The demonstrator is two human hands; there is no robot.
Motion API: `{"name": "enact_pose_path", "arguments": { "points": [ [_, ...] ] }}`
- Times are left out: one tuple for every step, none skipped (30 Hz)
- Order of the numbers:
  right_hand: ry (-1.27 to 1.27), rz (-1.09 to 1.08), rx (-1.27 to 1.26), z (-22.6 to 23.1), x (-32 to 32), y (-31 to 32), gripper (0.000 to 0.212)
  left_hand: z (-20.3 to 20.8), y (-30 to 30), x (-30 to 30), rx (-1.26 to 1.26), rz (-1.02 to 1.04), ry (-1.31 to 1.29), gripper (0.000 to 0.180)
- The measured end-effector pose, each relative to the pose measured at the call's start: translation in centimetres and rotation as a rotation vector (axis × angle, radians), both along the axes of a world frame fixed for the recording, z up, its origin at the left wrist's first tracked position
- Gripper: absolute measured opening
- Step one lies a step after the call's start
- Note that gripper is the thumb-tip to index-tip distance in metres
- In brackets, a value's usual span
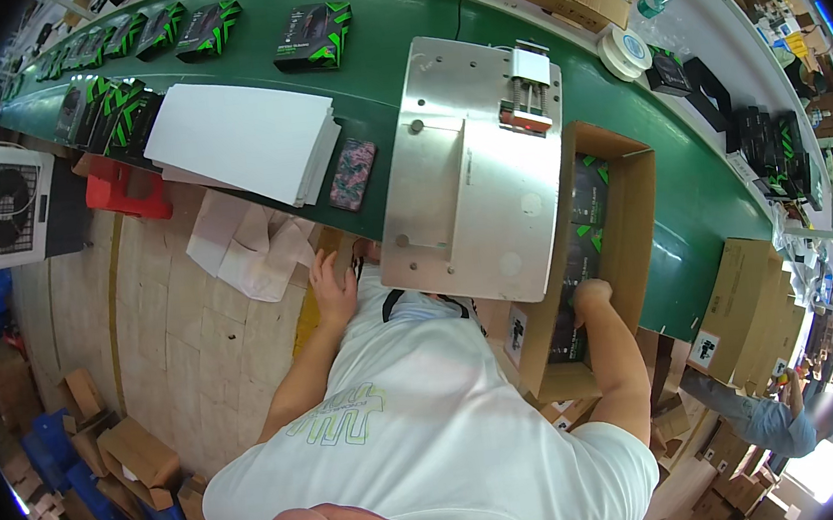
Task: The person packs gaming mouse boxes into cardboard boxes by taking them from a conveyor belt and placing them inside. They insert paper sheets into filled cardboard boxes, wipe the conveyor belt with a wipe, and replace filled boxes with empty ones to pack more mouse boxes.
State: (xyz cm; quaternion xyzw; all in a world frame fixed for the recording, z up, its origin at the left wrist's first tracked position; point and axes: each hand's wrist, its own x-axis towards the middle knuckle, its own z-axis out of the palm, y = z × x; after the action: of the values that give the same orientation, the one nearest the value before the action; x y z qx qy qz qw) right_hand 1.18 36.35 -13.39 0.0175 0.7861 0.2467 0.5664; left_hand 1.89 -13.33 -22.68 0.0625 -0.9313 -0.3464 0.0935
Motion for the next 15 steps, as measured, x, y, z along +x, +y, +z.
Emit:
{"name": "enact_pose_path", "arguments": {
  "points": [
    [0.047,-0.068,-0.015,0.6,-0.3,0.3,0.065,0.8,-0.7,0.1,-0.004,-0.002,-0.004,0.047],
    [0.095,-0.14,-0.024,1.2,-0.5,0.5,0.06,1.5,-1.1,0.0,0.027,-0.037,-0.004,0.044],
    [0.092,-0.149,-0.022,1.5,-0.1,0.1,0.06,2.1,-1.6,-0.5,0.06,-0.076,-0.006,0.041],
    [0.298,-0.336,-0.02,1.9,0.4,-0.1,0.052,2.9,-2.0,-1.8,0.066,-0.081,-0.008,0.041],
    [0.499,-0.526,-0.017,2.3,1.3,-0.7,0.043,3.9,-2.8,-3.0,0.086,-0.151,0.046,0.039],
    [0.491,-0.538,-0.008,2.9,1.8,-1.0,0.043,4.7,-3.4,-4.3,0.107,-0.223,0.097,0.037],
    [0.71,-0.649,-0.085,4.4,2.4,-1.7,0.035,5.5,-4.2,-5.3,0.108,-0.231,0.079,0.037],
    [0.937,-0.766,-0.156,6.1,3.1,-2.7,0.027,6.1,-5.0,-7.2,0.148,-0.251,0.156,0.036],
    [1.064,-0.966,-0.22,8.7,3.7,-4.4,0.024,6.7,-5.6,-9.1,0.189,-0.268,0.231,0.036],
    [1.198,-1.17,-0.275,10.7,5.0,-6.0,0.022,7.2,-6.7,-11.2,0.168,-0.318,0.268,0.035],
    [1.352,-0.851,-0.218,10.9,8.2,-6.2,0.02,7.9,-7.6,-13.7,0.179,-0.349,0.26,0.035],
    [1.392,-0.847,-0.18,11.9,10.0,-7.2,0.019,8.8,-8.5,-16.0,0.13,-0.368,0.294,0.034],
    [1.387,-0.866,-0.16,13.2,11.0,-8.7,0.019,9.2,-9.4,-18.2,0.083,-0.384,0.329,0.034],
    [1.33,-1.283,-0.445,14.6,12.0,-10.9,0.019,9.3,-10.4,-20.6,0.027,-0.392,0.314,0.035],
    [1.226,-1.691,-0.741,15.6,12.5,-13.4,0.019,9.0,-11.3,-22.8,-0.028,-0.402,0.299,0.036]
  ]
}}
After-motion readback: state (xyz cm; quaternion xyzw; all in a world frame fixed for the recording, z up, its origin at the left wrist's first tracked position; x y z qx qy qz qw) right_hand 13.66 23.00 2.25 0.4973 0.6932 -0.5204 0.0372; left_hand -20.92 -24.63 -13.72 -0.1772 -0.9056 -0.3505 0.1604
